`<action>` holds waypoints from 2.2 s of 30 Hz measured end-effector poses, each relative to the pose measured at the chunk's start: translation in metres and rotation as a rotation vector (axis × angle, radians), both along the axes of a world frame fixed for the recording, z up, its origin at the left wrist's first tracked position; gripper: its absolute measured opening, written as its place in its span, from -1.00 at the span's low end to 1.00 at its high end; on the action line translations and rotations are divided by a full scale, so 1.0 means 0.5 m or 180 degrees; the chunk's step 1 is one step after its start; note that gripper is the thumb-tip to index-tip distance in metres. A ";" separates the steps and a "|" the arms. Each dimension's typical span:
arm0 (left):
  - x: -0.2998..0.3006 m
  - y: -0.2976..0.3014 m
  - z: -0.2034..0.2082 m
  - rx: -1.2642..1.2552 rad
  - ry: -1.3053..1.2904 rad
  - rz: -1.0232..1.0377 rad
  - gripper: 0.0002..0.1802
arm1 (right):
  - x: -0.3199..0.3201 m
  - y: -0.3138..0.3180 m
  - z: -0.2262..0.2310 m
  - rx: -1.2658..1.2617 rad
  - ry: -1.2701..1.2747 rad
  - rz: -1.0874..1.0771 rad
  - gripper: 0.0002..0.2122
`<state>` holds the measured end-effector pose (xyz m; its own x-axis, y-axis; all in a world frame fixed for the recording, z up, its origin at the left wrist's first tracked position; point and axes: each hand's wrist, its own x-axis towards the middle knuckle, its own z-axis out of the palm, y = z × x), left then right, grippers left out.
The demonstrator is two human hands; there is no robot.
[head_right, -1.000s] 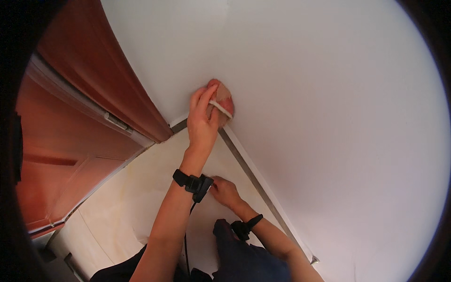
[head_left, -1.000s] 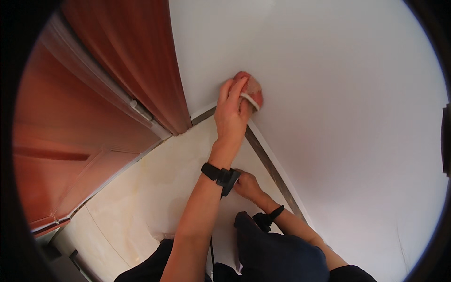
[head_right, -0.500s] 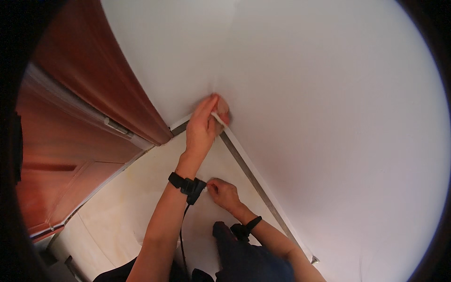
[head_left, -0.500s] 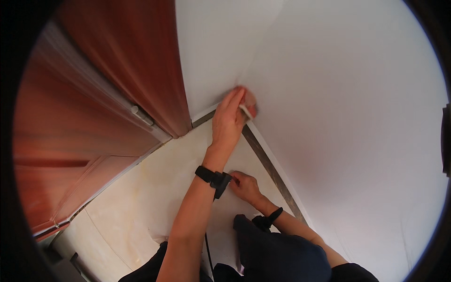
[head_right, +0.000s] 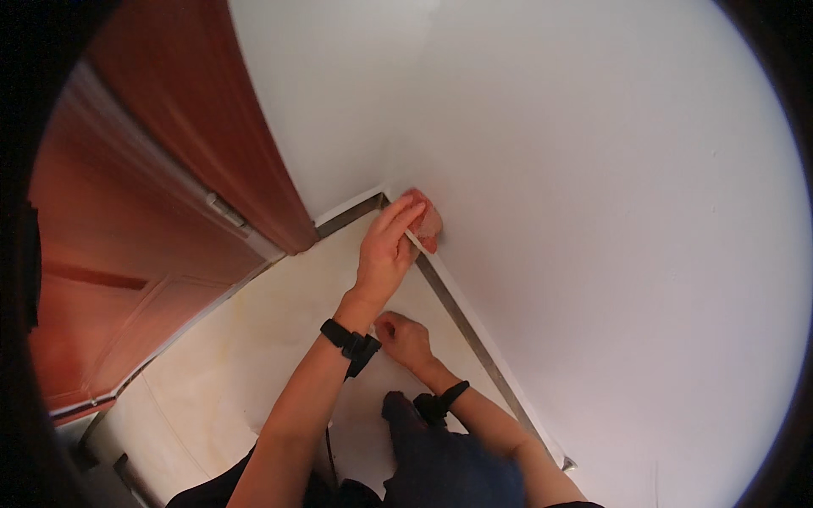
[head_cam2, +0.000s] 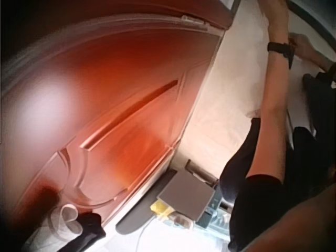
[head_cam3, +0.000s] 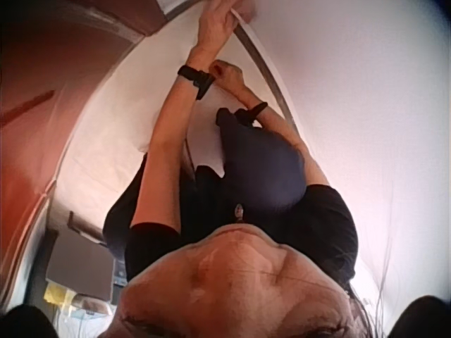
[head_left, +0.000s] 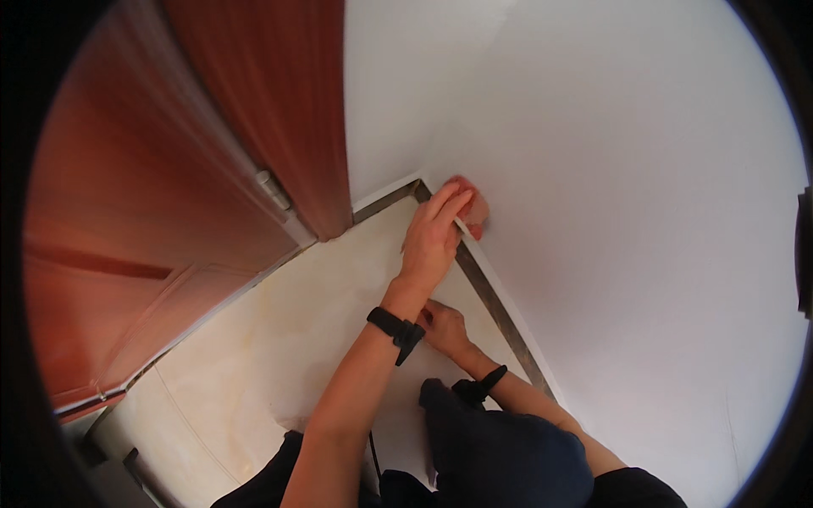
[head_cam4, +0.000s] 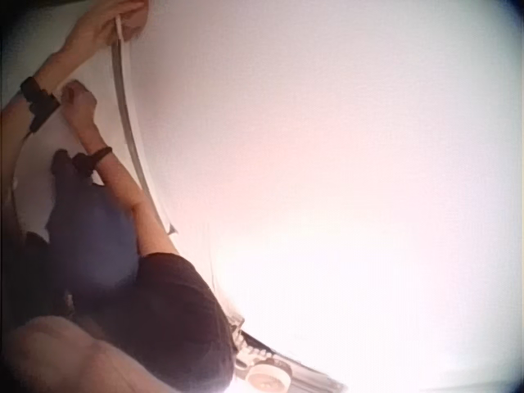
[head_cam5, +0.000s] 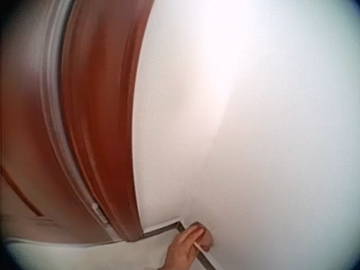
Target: The person wipes a door handle and door surface with a cloth, then squats to wipe the lower part of the door and the base of an adjacent wall.
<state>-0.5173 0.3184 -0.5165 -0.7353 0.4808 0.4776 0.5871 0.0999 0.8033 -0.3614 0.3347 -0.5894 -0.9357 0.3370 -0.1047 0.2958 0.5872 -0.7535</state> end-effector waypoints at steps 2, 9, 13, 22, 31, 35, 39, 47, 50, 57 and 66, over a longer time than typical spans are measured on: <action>-0.005 -0.021 -0.053 -0.0409 -0.0265 -0.0191 -0.43 | -0.005 -0.007 0.008 -0.0075 -0.0030 -0.0082 -0.88; -0.013 0.012 0.159 0.0501 0.0094 -0.0012 -0.35 | 0.004 -0.006 0.006 -0.0029 0.0230 0.0100 -0.87; -0.006 0.034 0.101 0.0543 0.0171 0.0143 -0.38 | 0.003 -0.001 0.009 0.0035 0.0234 0.0203 -0.87; 0.097 0.001 0.038 0.0323 -0.0683 -0.0441 -0.40 | 0.009 0.005 -0.025 0.0599 -0.0052 0.0375 -0.79; 0.101 -0.019 -0.020 0.0083 -0.0834 -0.0706 -0.39 | 0.002 -0.004 -0.011 0.0235 -0.0454 0.0173 -0.83; 0.147 0.015 0.040 0.0327 -0.0553 -0.0498 -0.45 | 0.014 0.003 -0.103 -0.0124 0.0614 0.0124 -0.89; 0.152 0.002 -0.032 -0.0268 -0.0406 -0.0583 -0.47 | 0.017 0.000 -0.070 0.0132 0.0674 0.0124 -0.94; 0.190 0.030 0.012 0.0294 -0.0635 -0.0150 -0.49 | 0.006 -0.015 -0.037 -0.0352 0.0510 0.0081 -0.92; 0.178 0.021 -0.012 -0.0089 -0.0780 -0.0376 -0.49 | 0.010 0.001 -0.045 -0.0193 0.0577 0.0206 -0.93; 0.179 0.030 0.035 -0.0266 -0.0128 0.0047 -0.40 | -0.001 -0.014 -0.039 -0.0132 0.0840 0.0145 -0.93; 0.193 0.039 0.051 -0.0018 -0.0032 0.0051 -0.36 | -0.007 -0.014 0.009 -0.0310 0.0662 -0.0018 -0.94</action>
